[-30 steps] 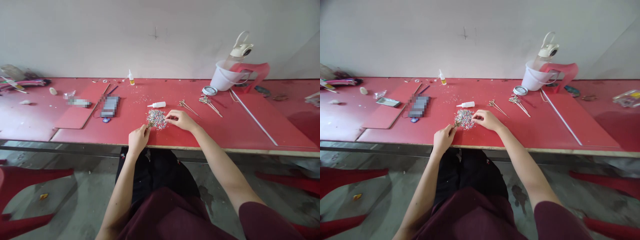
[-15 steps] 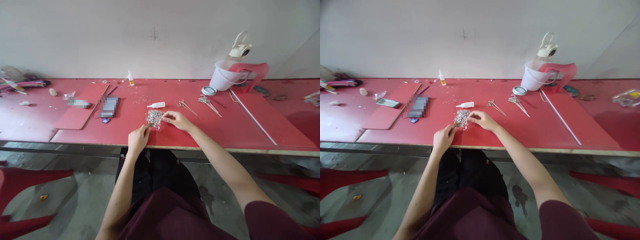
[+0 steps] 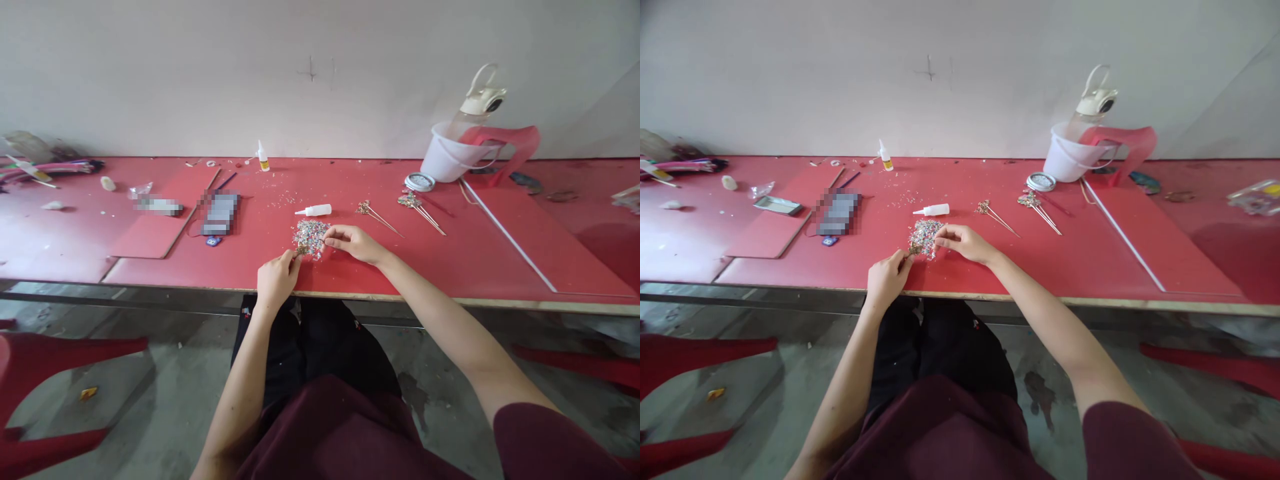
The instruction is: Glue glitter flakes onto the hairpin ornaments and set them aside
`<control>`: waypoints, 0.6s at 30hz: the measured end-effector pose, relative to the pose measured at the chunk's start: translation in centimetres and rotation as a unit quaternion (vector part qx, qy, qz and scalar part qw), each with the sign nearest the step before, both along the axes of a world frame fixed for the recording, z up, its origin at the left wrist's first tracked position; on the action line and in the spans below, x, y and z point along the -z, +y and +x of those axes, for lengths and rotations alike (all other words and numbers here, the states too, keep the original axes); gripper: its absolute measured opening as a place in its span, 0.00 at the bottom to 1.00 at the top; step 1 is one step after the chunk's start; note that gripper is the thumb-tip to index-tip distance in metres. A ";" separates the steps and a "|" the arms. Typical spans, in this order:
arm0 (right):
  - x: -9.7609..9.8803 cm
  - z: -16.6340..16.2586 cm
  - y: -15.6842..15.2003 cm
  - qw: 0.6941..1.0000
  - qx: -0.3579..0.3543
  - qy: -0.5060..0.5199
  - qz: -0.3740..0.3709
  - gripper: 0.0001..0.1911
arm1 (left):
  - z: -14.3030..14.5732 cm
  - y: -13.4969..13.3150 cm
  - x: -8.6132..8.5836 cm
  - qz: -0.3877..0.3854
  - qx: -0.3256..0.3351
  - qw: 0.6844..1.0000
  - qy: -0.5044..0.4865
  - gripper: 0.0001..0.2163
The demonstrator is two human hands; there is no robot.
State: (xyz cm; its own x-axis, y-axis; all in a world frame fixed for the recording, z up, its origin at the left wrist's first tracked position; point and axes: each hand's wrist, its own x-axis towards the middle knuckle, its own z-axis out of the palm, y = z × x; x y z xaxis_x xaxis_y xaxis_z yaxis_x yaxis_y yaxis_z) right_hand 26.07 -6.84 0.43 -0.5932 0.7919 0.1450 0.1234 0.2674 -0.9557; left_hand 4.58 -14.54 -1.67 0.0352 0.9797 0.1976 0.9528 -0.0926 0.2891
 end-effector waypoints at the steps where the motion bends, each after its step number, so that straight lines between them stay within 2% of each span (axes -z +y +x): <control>1: 0.1 0.0 0.0 1.000 0.003 0.000 -0.003 0.14 | 0.0 0.0 0.0 -0.001 0.000 1.000 0.001 0.13; 7: 0.1 -0.1 0.1 1.000 0.007 0.003 -0.020 0.14 | 0.1 0.0 -0.2 -0.012 -0.002 1.000 -0.002 0.13; 9: -0.2 -0.1 -0.3 1.000 -0.025 0.003 -0.017 0.13 | 0.1 0.0 -0.2 -0.009 -0.001 1.000 -0.002 0.13; 14: -1.0 -0.1 -1.1 0.987 -0.158 -0.011 -0.040 0.11 | 0.0 0.0 -0.1 -0.011 -0.001 1.000 0.001 0.13; 16: -1.0 -0.1 -1.1 0.984 -0.174 -0.019 -0.043 0.11 | 0.0 0.0 -0.1 -0.008 -0.003 1.000 0.002 0.13; 18: -0.9 -0.1 -0.9 0.988 -0.146 -0.019 -0.037 0.12 | 0.0 0.0 0.0 -0.004 -0.003 1.000 0.003 0.13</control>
State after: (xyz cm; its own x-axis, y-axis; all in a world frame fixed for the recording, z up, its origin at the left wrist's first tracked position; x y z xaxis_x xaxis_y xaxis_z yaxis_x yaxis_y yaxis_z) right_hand 25.94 -7.73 1.29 -0.8020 0.5935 0.0670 0.0866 0.2265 -0.9701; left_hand 4.62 -14.50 -1.62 0.0295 0.9815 0.1891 0.9549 -0.0836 0.2850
